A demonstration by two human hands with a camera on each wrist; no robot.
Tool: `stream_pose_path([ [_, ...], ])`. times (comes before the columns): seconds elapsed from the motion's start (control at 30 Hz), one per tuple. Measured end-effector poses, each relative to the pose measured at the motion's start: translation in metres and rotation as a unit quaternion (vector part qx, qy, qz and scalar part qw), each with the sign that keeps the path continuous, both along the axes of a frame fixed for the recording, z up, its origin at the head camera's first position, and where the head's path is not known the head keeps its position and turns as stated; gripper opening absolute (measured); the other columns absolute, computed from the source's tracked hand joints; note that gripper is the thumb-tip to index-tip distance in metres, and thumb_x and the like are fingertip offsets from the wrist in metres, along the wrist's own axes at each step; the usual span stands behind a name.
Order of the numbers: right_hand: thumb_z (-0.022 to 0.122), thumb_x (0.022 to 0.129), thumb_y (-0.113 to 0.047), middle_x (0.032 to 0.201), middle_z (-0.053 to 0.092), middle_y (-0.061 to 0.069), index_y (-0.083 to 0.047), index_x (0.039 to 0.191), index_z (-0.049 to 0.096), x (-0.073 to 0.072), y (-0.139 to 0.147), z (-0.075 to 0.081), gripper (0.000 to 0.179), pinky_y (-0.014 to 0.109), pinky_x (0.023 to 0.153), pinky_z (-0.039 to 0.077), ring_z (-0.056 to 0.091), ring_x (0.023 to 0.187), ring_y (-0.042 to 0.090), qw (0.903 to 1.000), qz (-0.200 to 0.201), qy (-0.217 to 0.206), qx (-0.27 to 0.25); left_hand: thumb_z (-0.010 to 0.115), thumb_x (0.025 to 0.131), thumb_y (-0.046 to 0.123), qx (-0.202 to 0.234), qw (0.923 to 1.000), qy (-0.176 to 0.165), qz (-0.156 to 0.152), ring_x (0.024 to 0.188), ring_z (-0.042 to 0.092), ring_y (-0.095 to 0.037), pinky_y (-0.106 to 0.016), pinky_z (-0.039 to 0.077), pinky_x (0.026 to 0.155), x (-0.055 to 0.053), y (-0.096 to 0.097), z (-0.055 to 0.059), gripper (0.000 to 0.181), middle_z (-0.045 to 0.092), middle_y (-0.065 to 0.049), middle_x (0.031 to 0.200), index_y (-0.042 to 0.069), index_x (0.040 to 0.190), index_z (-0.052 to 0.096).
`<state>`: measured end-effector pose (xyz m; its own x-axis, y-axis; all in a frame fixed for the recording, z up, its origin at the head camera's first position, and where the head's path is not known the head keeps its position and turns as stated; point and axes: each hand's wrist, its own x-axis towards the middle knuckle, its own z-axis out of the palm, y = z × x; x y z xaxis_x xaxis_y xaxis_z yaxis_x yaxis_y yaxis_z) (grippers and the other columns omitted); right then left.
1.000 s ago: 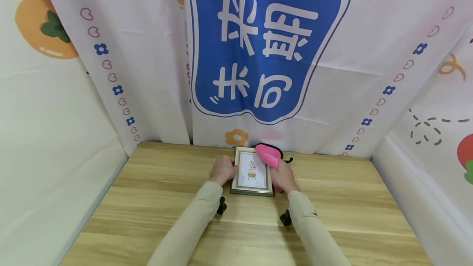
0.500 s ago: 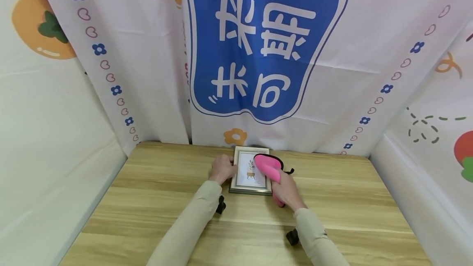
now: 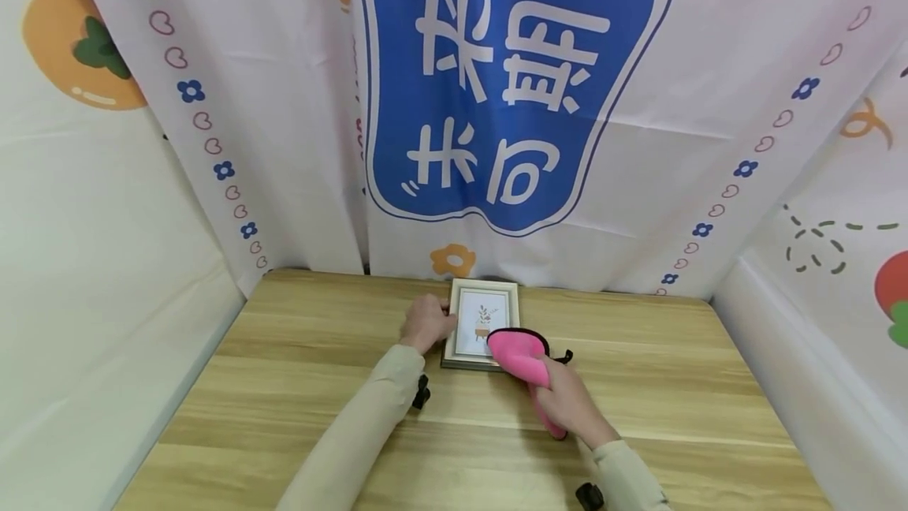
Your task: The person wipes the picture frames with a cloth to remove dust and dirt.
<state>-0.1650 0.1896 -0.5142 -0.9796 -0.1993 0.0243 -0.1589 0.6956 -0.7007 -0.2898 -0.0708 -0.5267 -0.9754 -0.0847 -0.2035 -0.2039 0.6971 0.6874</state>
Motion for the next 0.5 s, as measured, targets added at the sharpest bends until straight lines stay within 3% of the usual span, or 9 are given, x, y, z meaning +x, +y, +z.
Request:
stream_pose_path([
  [0.1, 0.057, 0.095, 0.007, 0.097, 0.071, 0.005, -0.011, 0.111, 0.072, 0.002, 0.01, 0.012, 0.029, 0.038, 0.079, 0.054, 0.063, 0.083, 0.017, 0.9997, -0.003, -0.021, -0.012, 0.068, 0.098, 0.018, -0.012, 0.9998, 0.008, -0.011, 0.054, 0.054, -0.013, -0.026, 0.038, 0.043, 0.002, 0.0, 0.001, 0.025, 0.073, -0.009, 0.084, 0.005, 0.116, 0.08],
  [0.17, 0.057, 0.096, 0.006, 0.11, 0.075, 0.01, -0.007, 0.123, 0.073, 0.0, 0.017, 0.022, 0.034, 0.043, 0.084, 0.058, 0.068, 0.094, 0.022, 0.9995, -0.017, -0.016, -0.022, 0.067, 0.098, 0.018, -0.018, 0.9995, 0.019, -0.017, 0.06, 0.056, -0.015, -0.027, 0.042, 0.048, 0.003, 0.0, 0.001, 0.025, 0.076, -0.012, 0.095, 0.004, 0.114, 0.08],
  [0.33, 0.055, 0.099, 0.003, 0.123, 0.073, 0.022, 0.001, 0.137, 0.065, -0.018, 0.031, 0.041, 0.04, 0.05, 0.09, 0.059, 0.071, 0.107, 0.034, 0.9968, -0.06, 0.026, -0.047, 0.066, 0.1, 0.02, -0.027, 0.999, 0.032, -0.015, 0.077, 0.064, -0.021, -0.032, 0.052, 0.061, 0.008, 0.001, 0.0, 0.039, 0.071, -0.014, 0.138, 0.008, 0.136, 0.072],
  [0.5, 0.052, 0.103, 0.0, 0.123, 0.071, 0.025, 0.001, 0.138, 0.064, -0.039, 0.035, 0.05, 0.038, 0.041, 0.084, 0.052, 0.067, 0.102, 0.034, 0.9916, -0.094, 0.04, -0.08, 0.067, 0.1, 0.021, -0.043, 0.9984, 0.037, -0.007, 0.082, 0.065, -0.023, -0.036, 0.056, 0.068, 0.008, 0.002, -0.003, 0.038, 0.072, -0.012, 0.137, 0.011, 0.135, 0.074],
])
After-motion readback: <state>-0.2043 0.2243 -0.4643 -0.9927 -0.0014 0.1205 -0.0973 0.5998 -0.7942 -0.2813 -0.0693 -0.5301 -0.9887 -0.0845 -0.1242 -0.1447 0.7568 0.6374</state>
